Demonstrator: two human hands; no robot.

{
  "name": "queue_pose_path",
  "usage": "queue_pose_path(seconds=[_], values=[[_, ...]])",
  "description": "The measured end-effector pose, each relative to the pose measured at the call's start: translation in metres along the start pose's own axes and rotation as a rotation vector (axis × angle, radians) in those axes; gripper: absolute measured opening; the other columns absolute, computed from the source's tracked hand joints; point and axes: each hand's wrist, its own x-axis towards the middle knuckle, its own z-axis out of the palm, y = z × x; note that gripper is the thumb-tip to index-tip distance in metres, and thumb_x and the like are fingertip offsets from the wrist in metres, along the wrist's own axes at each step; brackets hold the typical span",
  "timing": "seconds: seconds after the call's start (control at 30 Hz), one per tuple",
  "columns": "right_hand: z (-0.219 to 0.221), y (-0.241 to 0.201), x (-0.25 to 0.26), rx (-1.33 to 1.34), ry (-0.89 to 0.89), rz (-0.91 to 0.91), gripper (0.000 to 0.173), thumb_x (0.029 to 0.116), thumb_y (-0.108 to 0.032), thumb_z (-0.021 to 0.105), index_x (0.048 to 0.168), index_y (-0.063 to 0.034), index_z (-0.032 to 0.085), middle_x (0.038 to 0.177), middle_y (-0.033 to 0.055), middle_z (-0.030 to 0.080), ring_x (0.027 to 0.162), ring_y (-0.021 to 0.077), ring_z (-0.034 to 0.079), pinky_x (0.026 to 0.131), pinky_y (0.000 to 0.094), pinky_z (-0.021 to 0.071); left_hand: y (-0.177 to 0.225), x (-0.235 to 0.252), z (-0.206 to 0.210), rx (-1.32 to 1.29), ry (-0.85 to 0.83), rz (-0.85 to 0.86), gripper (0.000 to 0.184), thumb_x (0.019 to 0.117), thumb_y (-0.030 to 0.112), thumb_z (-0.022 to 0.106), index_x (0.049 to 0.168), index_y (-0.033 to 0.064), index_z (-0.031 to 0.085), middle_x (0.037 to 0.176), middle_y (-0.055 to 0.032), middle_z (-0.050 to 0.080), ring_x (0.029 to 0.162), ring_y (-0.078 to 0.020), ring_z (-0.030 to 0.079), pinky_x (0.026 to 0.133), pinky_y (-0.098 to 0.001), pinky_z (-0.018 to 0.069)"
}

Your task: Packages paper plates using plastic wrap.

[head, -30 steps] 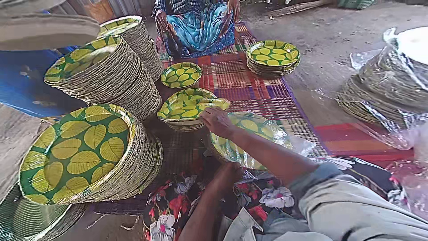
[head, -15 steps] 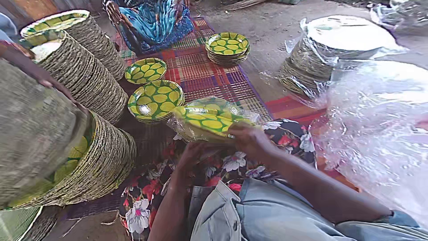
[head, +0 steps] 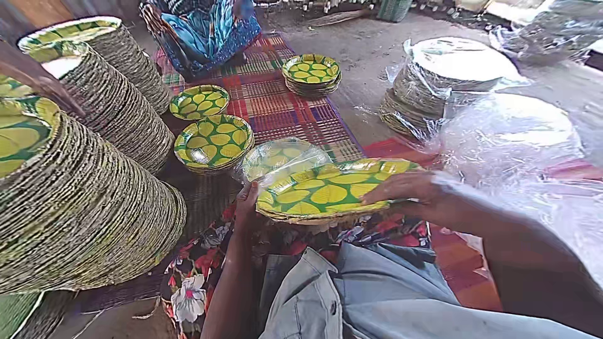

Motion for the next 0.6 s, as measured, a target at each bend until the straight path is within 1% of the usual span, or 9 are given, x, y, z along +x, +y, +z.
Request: queue_pose_path(seconds=[0.1,0.13,0.17,0.27,0.3,0.37,0.43,0.53,0.6], values=[[0.017,0.007,0.012,-0.034,-0.116,0.055,0.025,0.0958,-0.013,0.063,0.114,-0.0208,0.079,0.101,-0.0002,0.076,0.096,0.0174,0.071,0.086,0.0446,0.0559,0.002,0.005,-0.021,0.123,0.072,0.074,0.028,0.1092,0.011,0.043,0.116,-0.0019,0.066,0.095,0.0007,0.072,0.083,-0.0012,0.068,0.08,-0.0226,0.058],[0.017,0.006,0.015,-0.046,-0.135,0.072,0.025,0.0956,-0.011,0.064,0.114,-0.0186,0.079,0.096,0.0031,0.076,0.092,0.0214,0.071,0.082,0.0481,0.0549,0.004,0.005,-0.023,0.164,0.09,0.09,0.027,0.1084,0.009,0.044,0.116,-0.0039,0.067,0.095,0.0,0.072,0.082,0.0007,0.066,0.079,-0.0203,0.0562],[0.014,0.004,0.016,-0.065,-0.119,0.059,0.023,0.0949,-0.013,0.064,0.111,-0.0176,0.079,0.091,0.0031,0.075,0.087,0.0206,0.071,0.078,0.0468,0.0556,0.006,0.005,-0.022,0.203,0.102,0.092,0.027,0.1078,0.008,0.045,0.116,-0.0054,0.067,0.094,-0.0005,0.07,0.08,0.0025,0.064,0.077,-0.0183,0.0543],[-0.007,-0.004,0.012,-0.091,-0.056,-0.011,0.024,0.096,-0.034,0.058,0.103,-0.0226,0.078,0.083,-0.0097,0.07,0.08,0.0023,0.066,0.07,0.0269,0.0538,0.007,0.006,-0.02,0.361,0.049,0.108,0.028,0.1071,0.012,0.047,0.118,-0.0028,0.068,0.098,-0.0027,0.071,0.081,0.0033,0.061,0.078,-0.0183,0.0513],[-0.015,-0.005,0.008,-0.08,-0.058,-0.037,0.026,0.0973,-0.038,0.057,0.103,-0.024,0.078,0.083,-0.0128,0.068,0.081,-0.0025,0.064,0.071,0.0199,0.0527,0.008,0.006,-0.02,0.435,0.007,0.106,0.029,0.1075,0.014,0.048,0.122,-0.0016,0.068,0.101,-0.0044,0.071,0.082,0.0027,0.06,0.079,-0.0191,0.0495],[-0.023,-0.005,0.004,-0.057,-0.069,-0.057,0.027,0.0973,-0.039,0.057,0.104,-0.0242,0.079,0.085,-0.0147,0.069,0.084,-0.0057,0.063,0.076,0.015,0.052,0.012,0.006,-0.019,0.508,-0.03,0.12,0.029,0.1072,0.014,0.049,0.123,-0.0011,0.068,0.097,-0.0038,0.069,0.076,0.0039,0.055,0.073,-0.0172,0.0457],[-0.017,-0.006,0.004,-0.077,-0.077,-0.013,0.024,0.0947,-0.034,0.059,0.104,-0.0233,0.079,0.084,-0.0124,0.07,0.083,-0.0021,0.065,0.075,0.0201,0.0534,0.013,0.004,-0.017,0.486,-0.019,0.157,0.028,0.1067,0.012,0.048,0.12,-0.0024,0.068,0.093,-0.0017,0.068,0.073,0.0067,0.053,0.07,-0.014,0.0449],[-0.005,0.001,0.003,-0.147,-0.073,0.069,0.019,0.092,-0.021,0.063,0.102,-0.0183,0.08,0.082,-0.0015,0.072,0.081,0.0158,0.07,0.073,0.0427,0.0549,0.011,0.004,-0.018,0.368,0.033,0.156,0.027,0.1072,0.011,0.047,0.117,-0.0013,0.069,0.099,-0.0006,0.07,0.08,0.0043,0.06,0.076,-0.0169,0.0512],[0.002,0.008,0.005,-0.24,-0.027,0.077,0.018,0.0938,-0.023,0.063,0.099,-0.0165,0.08,0.079,0.0021,0.072,0.078,0.0232,0.071,0.072,0.0514,0.0541,0.011,0.003,-0.02,0.295,0.02,0.124,0.03,0.1087,0.015,0.043,0.121,0.002,0.068,0.096,0.0019,0.07,0.077,0.0012,0.062,0.073,-0.02,0.0535]])
